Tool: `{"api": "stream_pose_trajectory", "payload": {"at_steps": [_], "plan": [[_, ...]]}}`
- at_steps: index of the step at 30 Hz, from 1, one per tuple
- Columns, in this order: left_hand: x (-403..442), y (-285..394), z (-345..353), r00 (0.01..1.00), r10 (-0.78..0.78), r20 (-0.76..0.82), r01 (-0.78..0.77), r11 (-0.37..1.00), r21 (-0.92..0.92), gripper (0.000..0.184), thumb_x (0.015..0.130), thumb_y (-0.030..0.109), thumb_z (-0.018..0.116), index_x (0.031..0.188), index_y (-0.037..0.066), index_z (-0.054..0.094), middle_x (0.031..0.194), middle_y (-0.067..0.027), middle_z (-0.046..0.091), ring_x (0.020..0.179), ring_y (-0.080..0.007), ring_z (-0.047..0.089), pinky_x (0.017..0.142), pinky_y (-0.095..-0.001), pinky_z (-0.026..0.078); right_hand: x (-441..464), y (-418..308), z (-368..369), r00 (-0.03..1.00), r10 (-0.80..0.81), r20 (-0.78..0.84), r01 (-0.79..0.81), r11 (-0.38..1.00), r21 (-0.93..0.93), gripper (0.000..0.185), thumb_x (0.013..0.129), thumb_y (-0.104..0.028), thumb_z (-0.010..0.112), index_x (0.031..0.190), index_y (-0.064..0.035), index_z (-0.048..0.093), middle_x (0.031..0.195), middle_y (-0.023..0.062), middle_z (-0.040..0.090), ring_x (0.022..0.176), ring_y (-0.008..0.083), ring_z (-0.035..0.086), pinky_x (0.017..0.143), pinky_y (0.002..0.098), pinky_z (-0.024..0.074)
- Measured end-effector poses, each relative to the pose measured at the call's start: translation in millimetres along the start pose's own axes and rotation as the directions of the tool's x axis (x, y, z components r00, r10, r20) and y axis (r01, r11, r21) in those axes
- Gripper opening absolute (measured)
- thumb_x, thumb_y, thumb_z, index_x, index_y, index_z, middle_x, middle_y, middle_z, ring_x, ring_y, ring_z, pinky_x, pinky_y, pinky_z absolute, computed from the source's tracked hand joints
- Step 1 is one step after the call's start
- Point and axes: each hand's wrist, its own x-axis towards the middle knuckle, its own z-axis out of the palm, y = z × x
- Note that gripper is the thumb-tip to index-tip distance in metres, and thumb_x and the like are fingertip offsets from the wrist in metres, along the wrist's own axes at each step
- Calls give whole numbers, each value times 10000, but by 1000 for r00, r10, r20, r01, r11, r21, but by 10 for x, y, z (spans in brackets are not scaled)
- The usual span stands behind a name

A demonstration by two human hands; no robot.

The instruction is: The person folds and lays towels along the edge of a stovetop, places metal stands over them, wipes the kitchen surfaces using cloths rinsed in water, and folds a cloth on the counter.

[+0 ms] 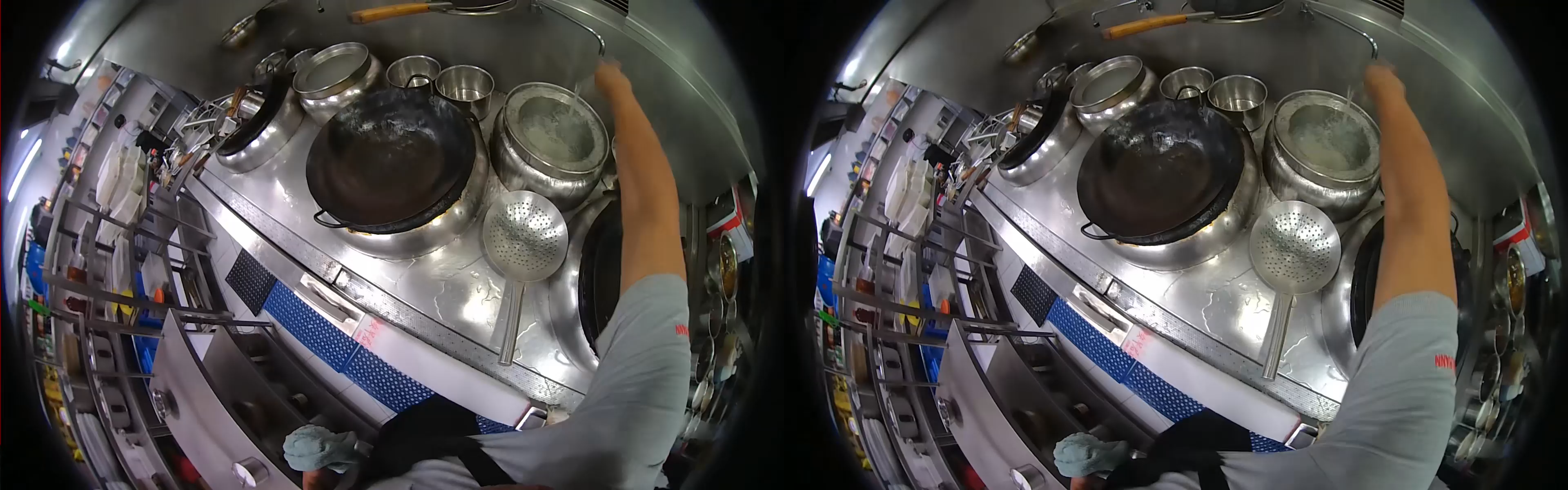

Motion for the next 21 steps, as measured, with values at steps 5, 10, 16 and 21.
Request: {"api": "stream_pose_trajectory", "payload": {"at_steps": [5, 10, 16, 21], "plan": [[123, -170, -113, 1000, 14, 17, -14, 1000, 9, 367, 748, 428, 777, 964, 132, 756, 999, -136, 722, 985, -326, 679, 875, -450, 533, -664, -1495, -101, 889, -457, 32, 427, 853, 302, 657, 805, -331, 789, 1361, -20, 630, 1336, 206, 660, 1225, 374, 637, 1063, 437, 504], [614, -521, -510, 998, -65, 26, 57, 970, 234, 403, 779, 462, 761, 1004, 128, 763, 1039, -158, 726, 1024, -338, 680, 895, -465, 532, -3442, -3495, -1505, 186, -946, -267, 321, -198, 926, 653, 881, -259, 802, 1447, -46, 558, 1385, 136, 643, 1235, 266, 624, 1027, 400, 519], [-222, -2419, 667, 930, -366, -22, 151, 437, -887, 478, 1053, 287, 544, 1453, 28, 523, 1433, -136, 585, 1310, -248, 549, 1131, -395, 417, -5973, -5177, -1584, -139, -942, -306, 135, -324, 936, 381, 901, -168, 718, 1247, -20, 663, 1127, 149, 739, 989, 275, 703, 917, 361, 537], [-380, -2879, 45, 785, -566, 252, 468, 276, -840, 688, 1071, 540, 418, 1414, -46, 528, 1417, -270, 570, 1312, -336, 555, 1090, -406, 435, -6257, -5938, -2026, 178, -940, -292, -149, -319, 936, 195, 947, -68, 632, 1111, -6, 717, 1044, 41, 727, 926, 137, 680, 832, 278, 530]]}}
